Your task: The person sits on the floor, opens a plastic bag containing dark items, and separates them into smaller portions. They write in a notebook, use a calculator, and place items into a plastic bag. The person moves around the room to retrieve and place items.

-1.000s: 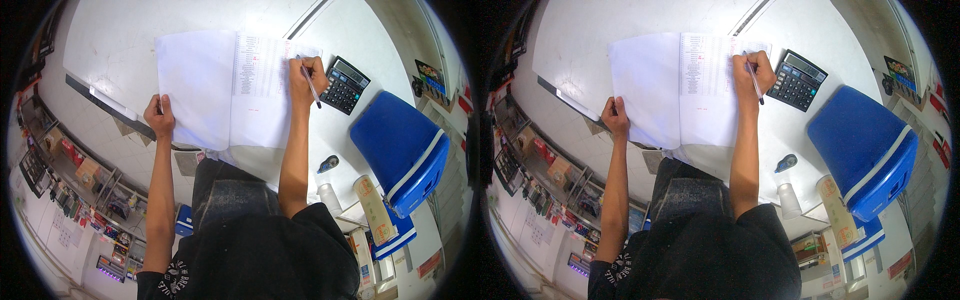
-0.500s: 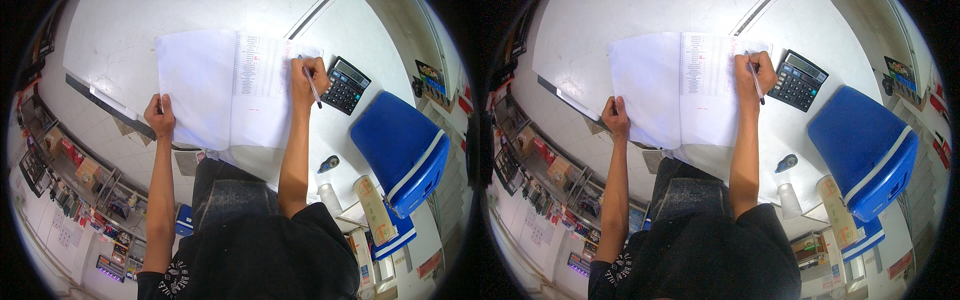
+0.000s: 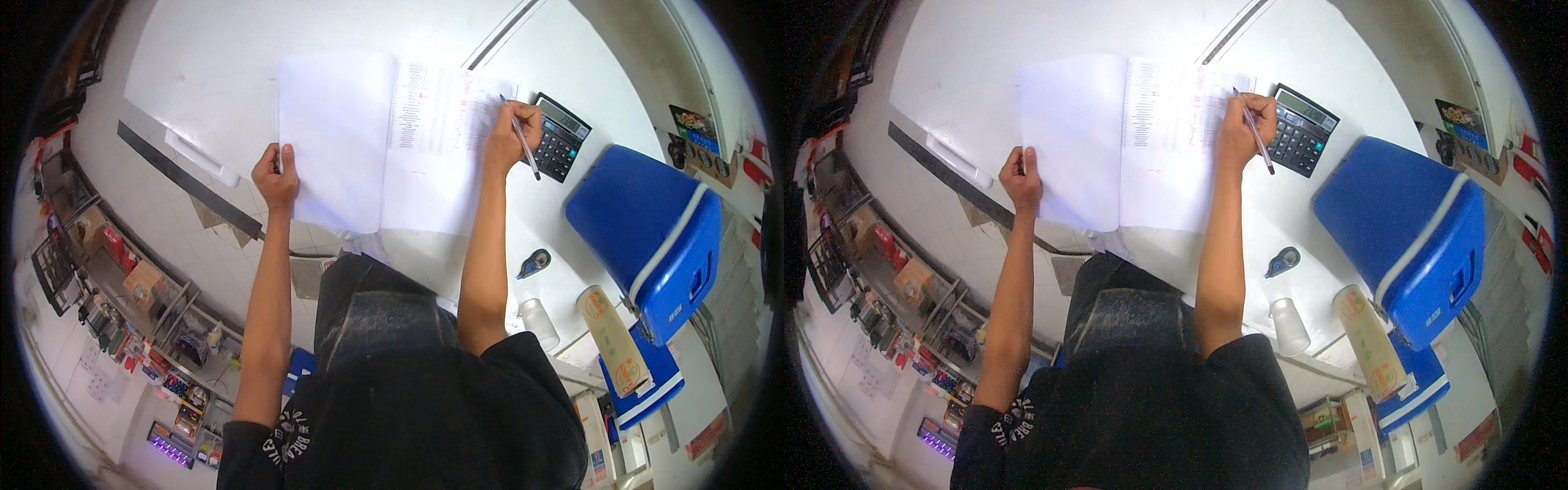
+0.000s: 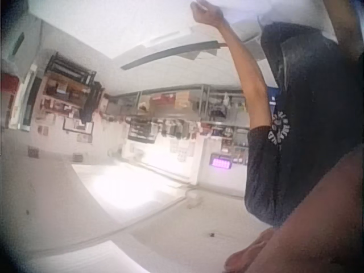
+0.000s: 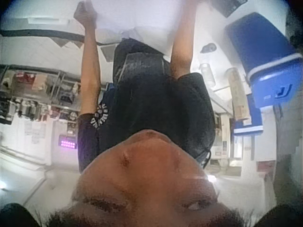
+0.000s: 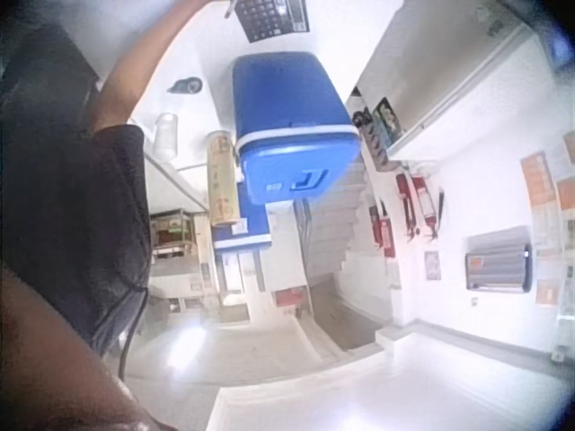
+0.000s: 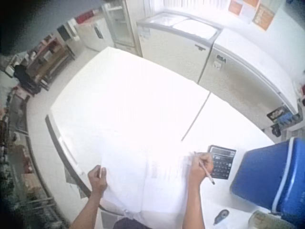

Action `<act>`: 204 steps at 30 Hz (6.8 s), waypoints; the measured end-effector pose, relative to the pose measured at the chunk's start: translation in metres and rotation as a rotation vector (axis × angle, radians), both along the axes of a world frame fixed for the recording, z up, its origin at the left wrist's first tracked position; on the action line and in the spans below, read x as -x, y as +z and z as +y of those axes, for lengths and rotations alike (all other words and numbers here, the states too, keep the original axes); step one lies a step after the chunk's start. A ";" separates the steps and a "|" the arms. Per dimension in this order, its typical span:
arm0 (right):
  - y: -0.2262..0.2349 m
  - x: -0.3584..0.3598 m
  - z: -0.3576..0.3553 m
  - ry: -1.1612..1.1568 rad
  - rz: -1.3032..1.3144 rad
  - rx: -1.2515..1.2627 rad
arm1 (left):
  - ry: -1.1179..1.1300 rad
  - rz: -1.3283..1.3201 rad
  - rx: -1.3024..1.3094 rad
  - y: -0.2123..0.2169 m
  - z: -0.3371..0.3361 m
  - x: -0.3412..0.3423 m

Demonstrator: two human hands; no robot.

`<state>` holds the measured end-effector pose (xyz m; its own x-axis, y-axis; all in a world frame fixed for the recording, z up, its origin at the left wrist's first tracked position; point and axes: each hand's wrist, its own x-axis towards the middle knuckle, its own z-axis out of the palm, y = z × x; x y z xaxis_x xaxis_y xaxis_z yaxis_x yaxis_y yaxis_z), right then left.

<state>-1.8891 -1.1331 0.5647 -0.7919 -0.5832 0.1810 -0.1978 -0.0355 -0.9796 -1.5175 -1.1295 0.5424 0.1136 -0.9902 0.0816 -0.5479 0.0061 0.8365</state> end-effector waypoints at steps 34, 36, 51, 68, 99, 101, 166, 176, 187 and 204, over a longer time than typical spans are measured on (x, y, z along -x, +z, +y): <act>0.058 -0.034 0.151 0.272 -0.001 -0.780 | 0.207 0.174 -0.612 0.041 0.310 -0.148; 0.057 -0.022 0.151 0.248 0.236 -0.892 | 0.137 0.329 -0.680 0.045 0.293 -0.111; 0.044 -0.025 0.150 0.138 0.588 -0.943 | 0.643 -0.127 -0.197 0.027 0.113 0.046; 0.009 0.003 0.125 0.670 0.100 -0.522 | 0.015 0.382 -0.197 0.055 0.087 -0.012; -0.019 -0.477 0.074 2.533 -0.289 -0.556 | 0.826 0.948 0.862 0.351 0.305 -0.181; 0.005 -0.495 0.085 2.287 -0.471 -1.287 | 0.984 0.887 0.945 0.327 0.308 -0.193; -0.382 -1.568 0.678 2.705 0.605 -0.838 | 2.358 0.739 0.721 -0.415 0.828 -1.074; -0.584 -1.593 0.638 2.896 1.406 -0.626 | 2.377 0.331 0.279 -0.584 0.837 -0.971; -0.566 -1.612 0.466 2.989 1.685 -0.518 | 3.982 1.118 0.412 -0.705 0.432 -0.490; -0.554 -1.592 0.473 2.990 1.938 1.103 | 4.173 -0.011 0.939 -0.672 0.528 -0.467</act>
<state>-0.2966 -0.6598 0.0103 0.3056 0.8804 -0.3626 0.8350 -0.4308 -0.3424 -1.0506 -0.6010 -0.1293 -0.9417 0.3000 -0.1523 -0.0539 0.3122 0.9485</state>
